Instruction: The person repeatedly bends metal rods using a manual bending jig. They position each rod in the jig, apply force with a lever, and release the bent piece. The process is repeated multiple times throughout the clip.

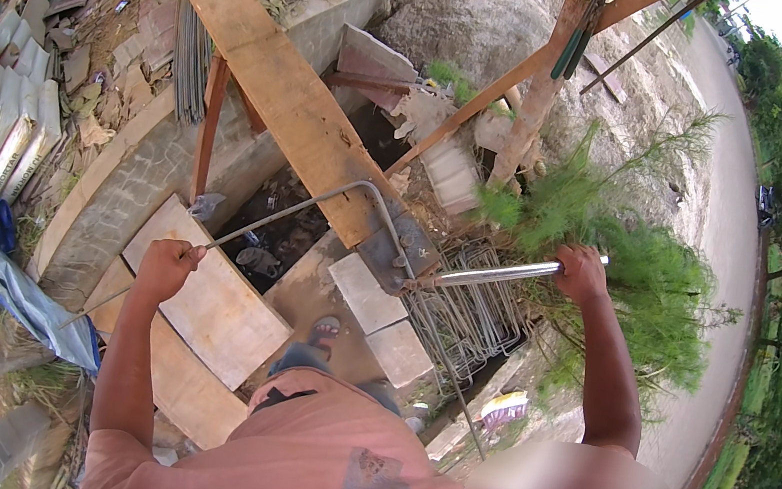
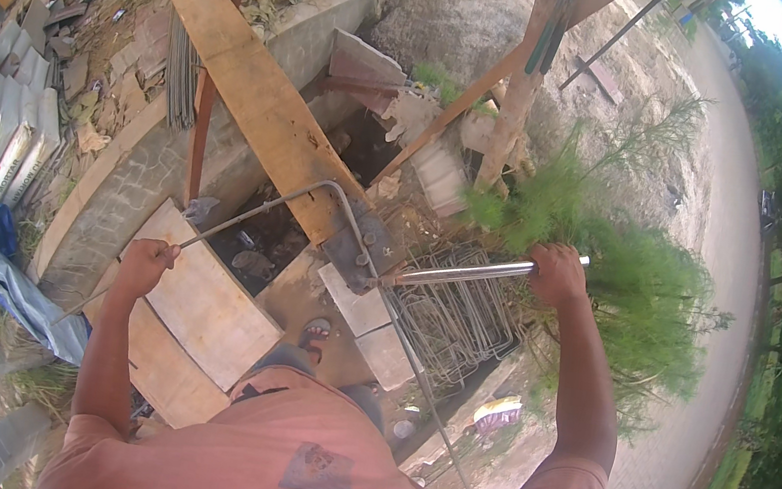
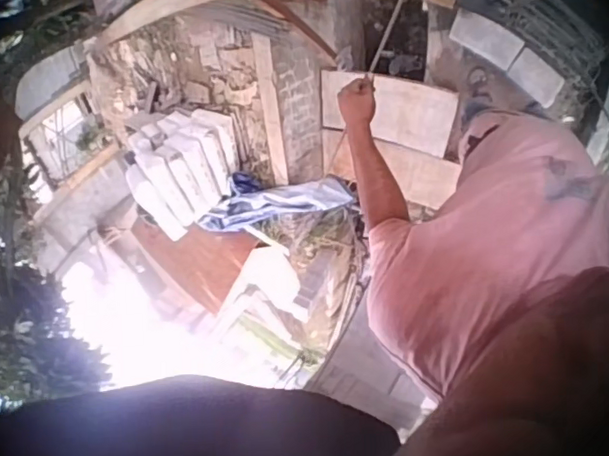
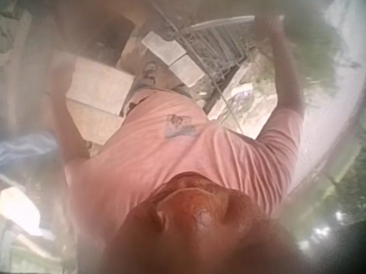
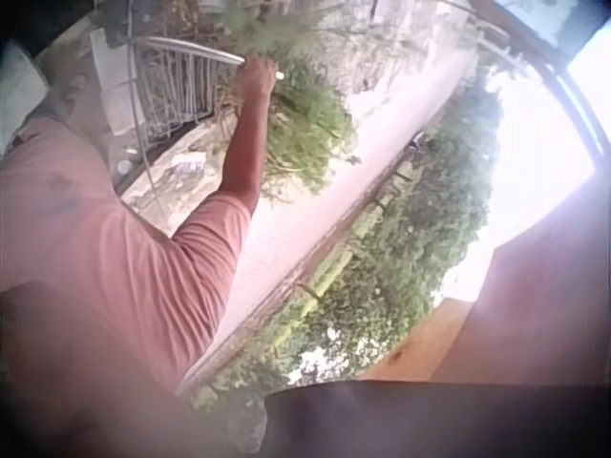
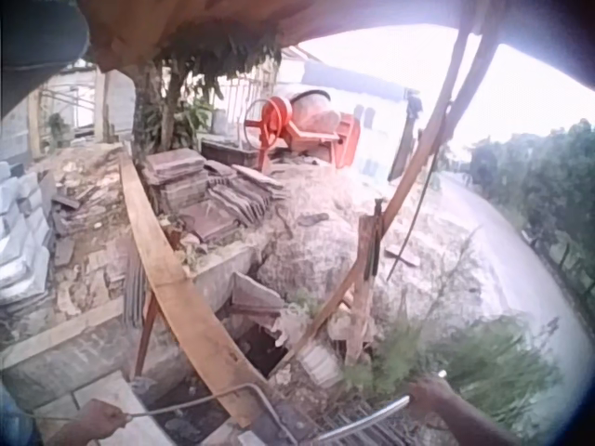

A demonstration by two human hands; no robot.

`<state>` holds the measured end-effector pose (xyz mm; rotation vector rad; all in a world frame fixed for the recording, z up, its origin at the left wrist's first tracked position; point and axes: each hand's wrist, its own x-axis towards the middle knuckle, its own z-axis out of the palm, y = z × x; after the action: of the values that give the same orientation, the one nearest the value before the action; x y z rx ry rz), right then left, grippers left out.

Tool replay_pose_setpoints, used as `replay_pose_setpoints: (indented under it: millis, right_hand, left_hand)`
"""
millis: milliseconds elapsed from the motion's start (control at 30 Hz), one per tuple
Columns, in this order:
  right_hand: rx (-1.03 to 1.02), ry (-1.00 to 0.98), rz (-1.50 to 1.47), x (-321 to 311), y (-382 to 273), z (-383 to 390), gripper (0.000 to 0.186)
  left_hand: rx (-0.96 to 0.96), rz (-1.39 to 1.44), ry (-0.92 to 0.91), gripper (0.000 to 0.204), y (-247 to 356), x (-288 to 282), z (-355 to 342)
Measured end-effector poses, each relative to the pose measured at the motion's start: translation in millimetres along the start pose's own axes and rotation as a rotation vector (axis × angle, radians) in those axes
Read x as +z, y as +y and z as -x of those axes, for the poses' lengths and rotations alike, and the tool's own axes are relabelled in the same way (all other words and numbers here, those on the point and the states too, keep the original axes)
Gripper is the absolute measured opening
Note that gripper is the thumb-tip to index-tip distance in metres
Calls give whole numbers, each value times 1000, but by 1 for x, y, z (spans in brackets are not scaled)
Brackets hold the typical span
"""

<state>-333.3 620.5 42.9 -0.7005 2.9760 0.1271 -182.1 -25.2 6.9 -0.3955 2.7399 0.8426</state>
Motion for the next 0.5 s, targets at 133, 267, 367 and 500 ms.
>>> replay_pose_setpoints:
  millis: [133, 267, 367, 500]
  right_hand:
    - [-20, -62, 10, 0, 4, -22, 9]
    - [-5, -42, 7, 7, 2, -17, 9]
    - [84, -10, -57, 29, -2, -2, 11]
    - [143, 58, -21, 30, -11, -1, 13]
  left_hand:
    - [17, -2, 4, 46, -2, -1, 1]
    - [16, 14, -5, 46, 0, -1, 0]
    - [33, -7, 13, 46, -4, 3, 2]
    - [126, 10, 73, 47, -15, 12, -2]
